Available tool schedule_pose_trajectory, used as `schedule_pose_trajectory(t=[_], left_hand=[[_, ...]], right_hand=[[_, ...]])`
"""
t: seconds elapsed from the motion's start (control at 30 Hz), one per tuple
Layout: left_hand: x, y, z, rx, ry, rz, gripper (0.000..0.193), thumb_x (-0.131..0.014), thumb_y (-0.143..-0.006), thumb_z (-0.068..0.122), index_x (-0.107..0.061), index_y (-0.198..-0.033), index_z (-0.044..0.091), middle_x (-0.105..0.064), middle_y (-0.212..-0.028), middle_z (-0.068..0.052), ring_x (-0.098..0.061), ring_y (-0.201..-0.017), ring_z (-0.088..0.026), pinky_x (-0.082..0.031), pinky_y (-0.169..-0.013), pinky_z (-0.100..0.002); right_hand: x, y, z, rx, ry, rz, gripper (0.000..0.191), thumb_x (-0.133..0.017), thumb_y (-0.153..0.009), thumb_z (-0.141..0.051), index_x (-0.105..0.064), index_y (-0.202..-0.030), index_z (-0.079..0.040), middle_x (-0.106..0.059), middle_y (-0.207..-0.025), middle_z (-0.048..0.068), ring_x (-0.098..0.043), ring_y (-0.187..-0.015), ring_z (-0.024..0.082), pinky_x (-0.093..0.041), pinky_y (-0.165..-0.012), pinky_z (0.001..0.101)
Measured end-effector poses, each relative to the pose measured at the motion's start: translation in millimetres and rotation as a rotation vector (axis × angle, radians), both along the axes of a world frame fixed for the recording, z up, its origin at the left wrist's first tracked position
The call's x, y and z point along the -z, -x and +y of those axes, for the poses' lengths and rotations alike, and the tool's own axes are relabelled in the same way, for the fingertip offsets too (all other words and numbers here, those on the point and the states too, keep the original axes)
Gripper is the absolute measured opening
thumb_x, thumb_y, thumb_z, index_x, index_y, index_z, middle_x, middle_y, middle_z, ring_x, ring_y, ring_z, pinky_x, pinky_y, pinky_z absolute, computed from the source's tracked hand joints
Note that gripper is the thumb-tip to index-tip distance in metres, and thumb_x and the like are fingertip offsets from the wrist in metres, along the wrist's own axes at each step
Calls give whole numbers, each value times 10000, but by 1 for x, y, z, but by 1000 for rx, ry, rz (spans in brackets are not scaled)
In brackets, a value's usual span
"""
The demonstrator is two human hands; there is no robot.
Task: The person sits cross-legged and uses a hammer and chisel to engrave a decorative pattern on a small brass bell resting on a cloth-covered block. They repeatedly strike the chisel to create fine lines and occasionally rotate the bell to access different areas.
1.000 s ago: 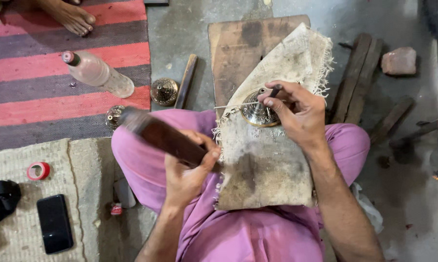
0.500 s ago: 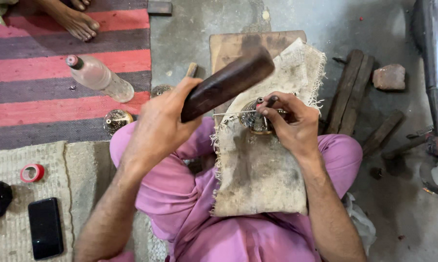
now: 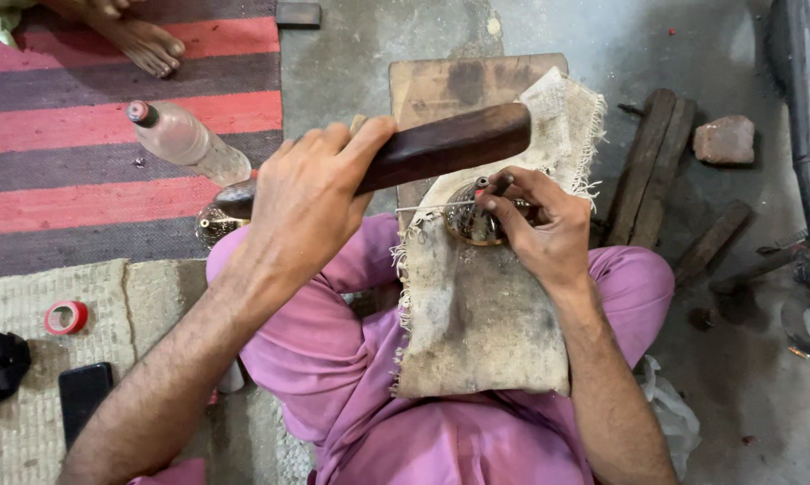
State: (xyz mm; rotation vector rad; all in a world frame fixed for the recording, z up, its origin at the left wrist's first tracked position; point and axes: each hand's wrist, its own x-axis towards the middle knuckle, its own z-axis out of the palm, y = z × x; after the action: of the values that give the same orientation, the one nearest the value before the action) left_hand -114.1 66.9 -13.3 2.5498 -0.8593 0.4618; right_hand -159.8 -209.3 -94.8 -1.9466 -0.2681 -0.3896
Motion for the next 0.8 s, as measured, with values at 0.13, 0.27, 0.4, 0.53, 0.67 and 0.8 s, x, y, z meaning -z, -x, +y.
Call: schedule_pose_trajectory(t=[0.13, 0.27, 0.4, 0.53, 0.67, 0.8], left_hand=[[-3, -1, -3, 107, 142, 134, 678, -736, -837, 61, -494, -1464, 144, -671, -1092, -147, -674, -996, -369, -531, -840, -479], [-4, -3, -4, 58, -94, 33, 684, -681, -860, -14, -513, -1495, 179, -673, -1067, -169, -683, -975, -354, -511, -829, -488], [-2, -2, -3, 53, -61, 41, 642, -640, -878, -9, -530, -1480, 186, -671, -1077, -162, -676, -1011, -351, -504, -877, -498], [-1, -2, -4, 34, -164, -69, 648, -655, -925, 23, -515, -1532, 203, -649, -1076, -165, -664, -952, -338, -509, -860, -486], [-1, -3, -5, 35, -162, -144, 645, -661, -927, 46, -509, -1532, 210, -644, -1125, -156, -662, -968, -324, -516, -884, -485], [-3, -2, -6, 92, 41, 104, 699, -665, -869, 94, -479, -1538, 175, -626, -1104, -170, -634, -988, -364, -503, -854, -485]], right_hand=[[4, -2, -2, 2, 33, -37, 198, -772, -982, -41, -709, -1169, -19, -790, -992, 82, -785, -894, 143, -655, -723, 227], [7, -3, -6, 14, 106, -15, 188, -781, -971, -40, -729, -1152, -40, -801, -985, 78, -794, -854, 143, -654, -702, 243], [6, -3, -6, -10, 70, -75, 226, -782, -984, -47, -714, -1199, -41, -790, -1037, 88, -790, -928, 156, -668, -770, 253], [4, -2, -5, 30, 105, -55, 234, -808, -956, -59, -725, -1174, -46, -793, -993, 92, -784, -873, 146, -638, -700, 241], [3, -2, -5, 16, 64, -14, 252, -791, -966, -61, -725, -1208, -38, -799, -996, 94, -776, -859, 123, -632, -701, 224], [2, -4, -6, 10, 87, -46, 191, -796, -971, -47, -737, -1153, -41, -803, -977, 87, -786, -843, 111, -632, -668, 214]])
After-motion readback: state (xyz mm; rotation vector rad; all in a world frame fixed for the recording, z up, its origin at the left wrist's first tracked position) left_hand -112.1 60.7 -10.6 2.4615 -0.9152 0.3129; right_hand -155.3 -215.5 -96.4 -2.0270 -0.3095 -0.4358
